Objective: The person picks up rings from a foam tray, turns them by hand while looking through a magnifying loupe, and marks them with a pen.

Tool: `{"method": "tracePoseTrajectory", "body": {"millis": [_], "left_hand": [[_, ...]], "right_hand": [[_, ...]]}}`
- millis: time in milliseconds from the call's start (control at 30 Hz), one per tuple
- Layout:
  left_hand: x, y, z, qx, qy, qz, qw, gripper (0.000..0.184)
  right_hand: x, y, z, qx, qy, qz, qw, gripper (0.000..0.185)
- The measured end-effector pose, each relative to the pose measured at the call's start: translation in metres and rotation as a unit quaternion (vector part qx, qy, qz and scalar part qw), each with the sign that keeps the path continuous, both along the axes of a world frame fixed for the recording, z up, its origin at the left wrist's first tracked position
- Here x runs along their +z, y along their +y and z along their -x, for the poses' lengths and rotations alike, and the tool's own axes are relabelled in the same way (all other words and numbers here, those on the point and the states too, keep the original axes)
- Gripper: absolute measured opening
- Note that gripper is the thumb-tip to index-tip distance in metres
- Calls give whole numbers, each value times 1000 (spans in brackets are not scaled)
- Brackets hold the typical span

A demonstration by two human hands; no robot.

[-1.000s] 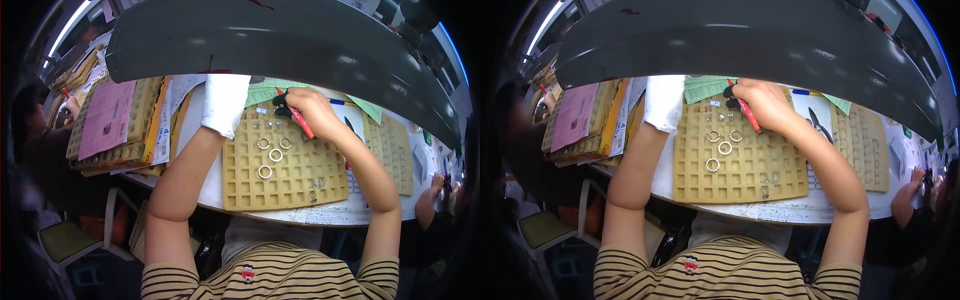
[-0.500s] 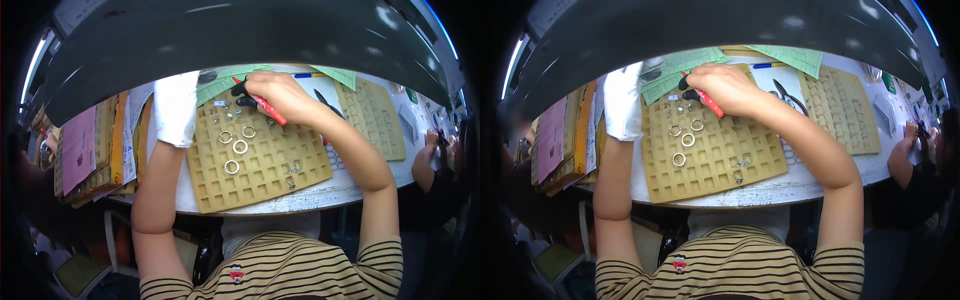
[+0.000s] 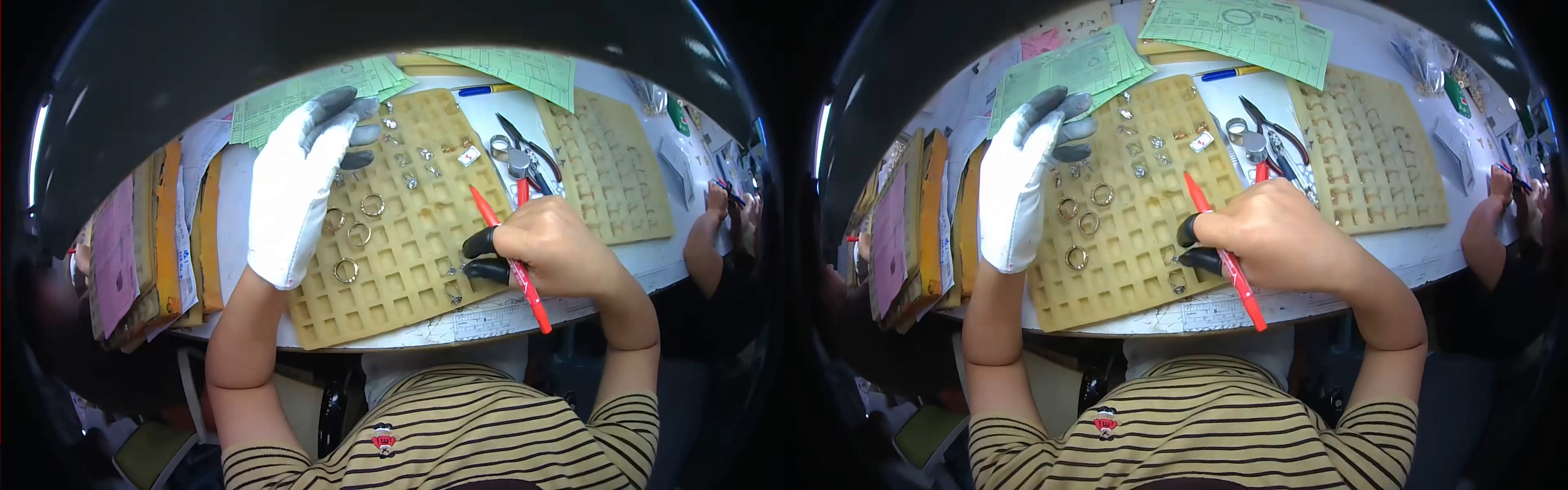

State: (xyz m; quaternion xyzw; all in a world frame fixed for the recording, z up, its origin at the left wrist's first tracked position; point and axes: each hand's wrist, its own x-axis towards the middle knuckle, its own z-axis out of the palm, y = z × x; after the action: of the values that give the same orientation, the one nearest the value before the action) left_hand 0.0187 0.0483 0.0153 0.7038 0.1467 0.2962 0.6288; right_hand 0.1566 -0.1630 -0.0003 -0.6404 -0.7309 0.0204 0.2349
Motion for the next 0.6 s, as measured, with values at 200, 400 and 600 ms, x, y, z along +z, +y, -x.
{"method": "tracePoseTrajectory", "body": {"millis": [200,400,600], "left_hand": [[-5,-11,1,-30,36,-20,999,41],[-3,-19,3,-53,67,2,996,37],[-9,-23,10,-133,172,-141,966,33]], "right_hand": [[5,-2,11,70,-22,76,994,19],[-2,1,17,89,-29,88,992,19],[2,7,3,-3,102,-17,995,20]]}}
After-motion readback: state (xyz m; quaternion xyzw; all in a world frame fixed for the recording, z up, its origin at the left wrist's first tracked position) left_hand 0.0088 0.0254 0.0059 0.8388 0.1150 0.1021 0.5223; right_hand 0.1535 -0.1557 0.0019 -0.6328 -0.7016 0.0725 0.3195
